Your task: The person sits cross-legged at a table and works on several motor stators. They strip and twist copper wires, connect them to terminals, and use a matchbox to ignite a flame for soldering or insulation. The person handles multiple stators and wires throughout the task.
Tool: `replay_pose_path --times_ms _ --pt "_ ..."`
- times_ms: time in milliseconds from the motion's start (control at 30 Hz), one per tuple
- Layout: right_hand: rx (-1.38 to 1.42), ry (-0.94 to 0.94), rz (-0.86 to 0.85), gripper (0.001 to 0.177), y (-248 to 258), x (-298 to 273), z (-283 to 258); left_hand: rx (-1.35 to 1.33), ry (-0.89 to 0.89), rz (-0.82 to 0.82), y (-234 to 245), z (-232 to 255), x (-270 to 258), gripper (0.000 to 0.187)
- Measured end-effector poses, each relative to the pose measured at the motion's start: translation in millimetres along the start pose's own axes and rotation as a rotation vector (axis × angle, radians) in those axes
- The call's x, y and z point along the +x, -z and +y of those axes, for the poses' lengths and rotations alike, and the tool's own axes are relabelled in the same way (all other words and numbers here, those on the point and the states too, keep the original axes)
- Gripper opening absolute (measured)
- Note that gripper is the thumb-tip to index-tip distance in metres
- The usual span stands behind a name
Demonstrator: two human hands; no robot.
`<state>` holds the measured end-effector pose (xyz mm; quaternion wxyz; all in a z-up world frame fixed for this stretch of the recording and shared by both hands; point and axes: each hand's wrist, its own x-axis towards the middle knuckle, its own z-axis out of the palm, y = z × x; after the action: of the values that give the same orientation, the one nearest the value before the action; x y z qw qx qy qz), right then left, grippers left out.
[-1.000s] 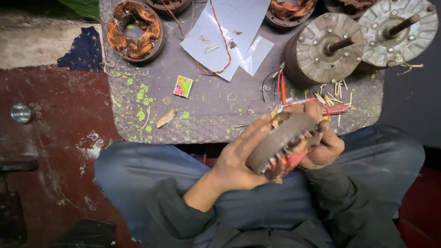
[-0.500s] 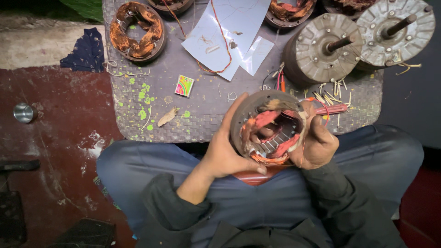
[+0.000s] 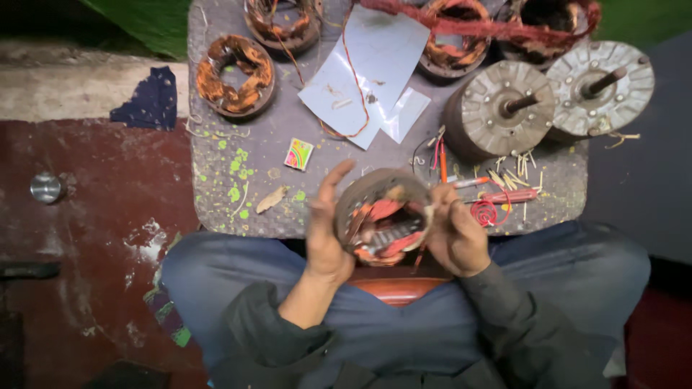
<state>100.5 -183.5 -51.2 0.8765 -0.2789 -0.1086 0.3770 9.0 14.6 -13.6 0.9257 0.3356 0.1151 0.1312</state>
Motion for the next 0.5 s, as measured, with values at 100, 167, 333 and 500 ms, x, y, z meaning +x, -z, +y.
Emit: replay_pose_path --times_ms 100,167,333,500 --pt "-0.267 0.037 -0.012 0.047 -7.5 6.8 3.8 0.073 -0.051 0.164 12.0 8.8 3.5 0.093" --pt "-0.417 0.023 0.048 0.051 -11.7 8.2 3.3 0.133 -0.117 0.251 21.7 15.5 8.2 0.088" --pt "-0.804 0.095 0.189 0.046 -10.8 8.5 2.8 0.083 -0.174 0.516 42.0 16.6 41.4 0.077" --pt "-0.856 0.109 0.252 0.043 -6.3 8.4 5.0 -0.102 -0.174 0.520 58.9 -10.1 70.1 0.073"
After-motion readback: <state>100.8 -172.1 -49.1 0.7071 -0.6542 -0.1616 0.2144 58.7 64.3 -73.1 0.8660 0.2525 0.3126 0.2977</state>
